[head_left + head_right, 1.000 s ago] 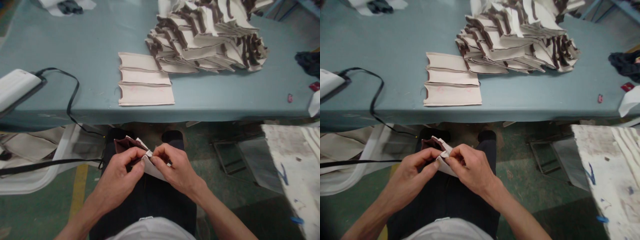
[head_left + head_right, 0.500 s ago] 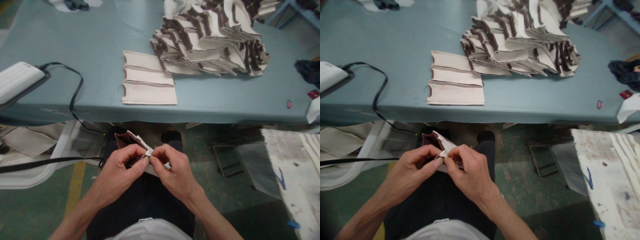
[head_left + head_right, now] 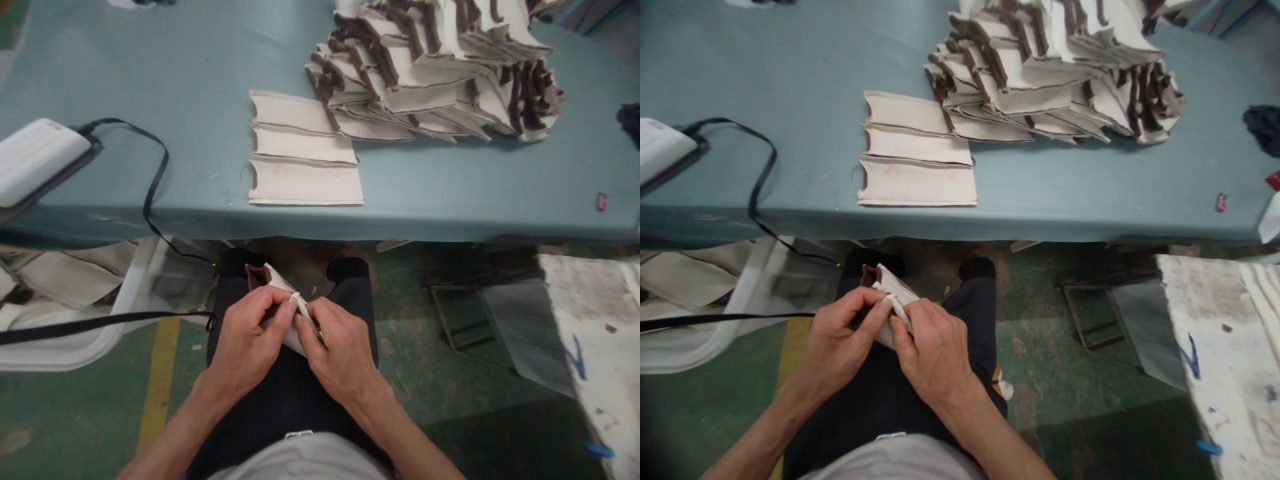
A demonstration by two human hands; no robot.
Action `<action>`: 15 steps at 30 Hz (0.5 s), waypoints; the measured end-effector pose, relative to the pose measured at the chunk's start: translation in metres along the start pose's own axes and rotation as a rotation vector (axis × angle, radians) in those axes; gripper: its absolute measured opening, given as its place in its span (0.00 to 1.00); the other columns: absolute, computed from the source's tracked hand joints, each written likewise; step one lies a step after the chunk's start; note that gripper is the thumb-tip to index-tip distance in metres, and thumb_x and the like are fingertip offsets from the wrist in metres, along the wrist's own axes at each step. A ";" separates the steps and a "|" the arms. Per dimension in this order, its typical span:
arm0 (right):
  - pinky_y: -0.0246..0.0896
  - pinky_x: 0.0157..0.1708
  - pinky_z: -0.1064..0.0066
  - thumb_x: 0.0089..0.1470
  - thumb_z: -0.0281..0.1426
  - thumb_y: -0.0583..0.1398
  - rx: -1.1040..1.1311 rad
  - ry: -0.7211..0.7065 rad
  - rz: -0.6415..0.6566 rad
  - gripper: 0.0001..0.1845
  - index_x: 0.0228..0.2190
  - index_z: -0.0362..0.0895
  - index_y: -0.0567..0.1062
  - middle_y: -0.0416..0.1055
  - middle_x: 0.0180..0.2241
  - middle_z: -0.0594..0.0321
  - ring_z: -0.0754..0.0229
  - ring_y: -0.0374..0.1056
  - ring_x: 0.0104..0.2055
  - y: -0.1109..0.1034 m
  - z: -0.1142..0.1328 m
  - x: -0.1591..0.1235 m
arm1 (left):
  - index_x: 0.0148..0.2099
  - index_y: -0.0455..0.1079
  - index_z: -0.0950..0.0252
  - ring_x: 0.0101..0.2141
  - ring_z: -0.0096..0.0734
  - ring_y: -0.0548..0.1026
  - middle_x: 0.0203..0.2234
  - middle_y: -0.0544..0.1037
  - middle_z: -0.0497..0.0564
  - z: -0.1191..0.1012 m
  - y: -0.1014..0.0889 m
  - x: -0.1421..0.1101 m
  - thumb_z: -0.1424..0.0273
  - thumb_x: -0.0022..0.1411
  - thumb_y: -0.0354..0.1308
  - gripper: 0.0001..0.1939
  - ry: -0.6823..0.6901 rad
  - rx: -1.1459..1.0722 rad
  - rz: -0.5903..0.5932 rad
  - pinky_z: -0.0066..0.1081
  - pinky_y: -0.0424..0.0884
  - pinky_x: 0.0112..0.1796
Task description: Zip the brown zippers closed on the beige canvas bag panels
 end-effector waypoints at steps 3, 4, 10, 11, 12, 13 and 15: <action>0.54 0.31 0.67 0.67 0.28 0.58 0.109 0.018 -0.036 0.15 0.26 0.46 0.68 0.70 0.24 0.67 0.62 0.67 0.28 0.012 -0.011 0.001 | 0.28 0.74 0.62 0.31 0.32 0.71 0.25 0.76 0.48 0.019 0.000 0.001 0.62 0.62 0.61 0.12 -0.081 0.007 -0.069 0.32 0.65 0.40; 0.53 0.30 0.67 0.65 0.27 0.59 0.161 0.010 -0.065 0.15 0.25 0.47 0.66 0.68 0.23 0.68 0.63 0.64 0.26 0.014 -0.014 0.002 | 0.27 0.72 0.62 0.30 0.31 0.70 0.24 0.74 0.47 0.027 0.003 0.000 0.61 0.61 0.62 0.13 -0.144 -0.033 -0.074 0.32 0.64 0.38; 0.50 0.24 0.68 0.60 0.27 0.53 0.279 -0.172 -0.232 0.16 0.23 0.50 0.53 0.56 0.19 0.70 0.65 0.56 0.21 0.022 0.001 0.008 | 0.26 0.57 0.58 0.19 0.26 0.60 0.18 0.61 0.41 0.046 0.024 -0.008 0.48 0.66 0.53 0.23 -0.331 -0.278 -0.151 0.27 0.62 0.20; 0.51 0.24 0.68 0.59 0.27 0.52 0.266 -0.207 -0.268 0.16 0.23 0.50 0.51 0.55 0.18 0.70 0.65 0.55 0.20 0.024 0.005 0.008 | 0.27 0.58 0.58 0.18 0.27 0.62 0.18 0.62 0.41 0.049 0.024 -0.009 0.46 0.65 0.53 0.24 -0.359 -0.324 -0.177 0.27 0.64 0.19; 0.52 0.23 0.69 0.59 0.28 0.52 0.249 -0.237 -0.305 0.16 0.23 0.50 0.51 0.55 0.18 0.70 0.65 0.56 0.20 0.026 0.006 0.007 | 0.27 0.62 0.59 0.19 0.29 0.66 0.18 0.66 0.43 0.060 0.022 -0.012 0.43 0.58 0.60 0.26 -0.457 -0.394 -0.242 0.28 0.68 0.20; 0.54 0.24 0.69 0.60 0.29 0.54 0.236 -0.239 -0.359 0.17 0.23 0.50 0.52 0.55 0.18 0.70 0.64 0.57 0.20 0.026 0.001 0.007 | 0.29 0.68 0.60 0.23 0.34 0.72 0.20 0.72 0.46 0.066 0.019 -0.013 0.40 0.52 0.65 0.27 -0.500 -0.415 -0.279 0.30 0.73 0.23; 0.59 0.23 0.68 0.61 0.31 0.58 0.184 -0.202 -0.373 0.19 0.21 0.50 0.57 0.58 0.18 0.68 0.62 0.61 0.21 0.032 -0.016 0.013 | 0.31 0.75 0.59 0.29 0.44 0.79 0.23 0.78 0.50 0.068 0.014 -0.003 0.41 0.40 0.73 0.28 -0.460 -0.416 -0.294 0.33 0.79 0.28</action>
Point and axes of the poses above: each hand's wrist, its own x-axis towards the middle knuckle, its own y-axis out of the palm, z = x × y, the point moved 10 cm from there along x, towards the middle knuckle
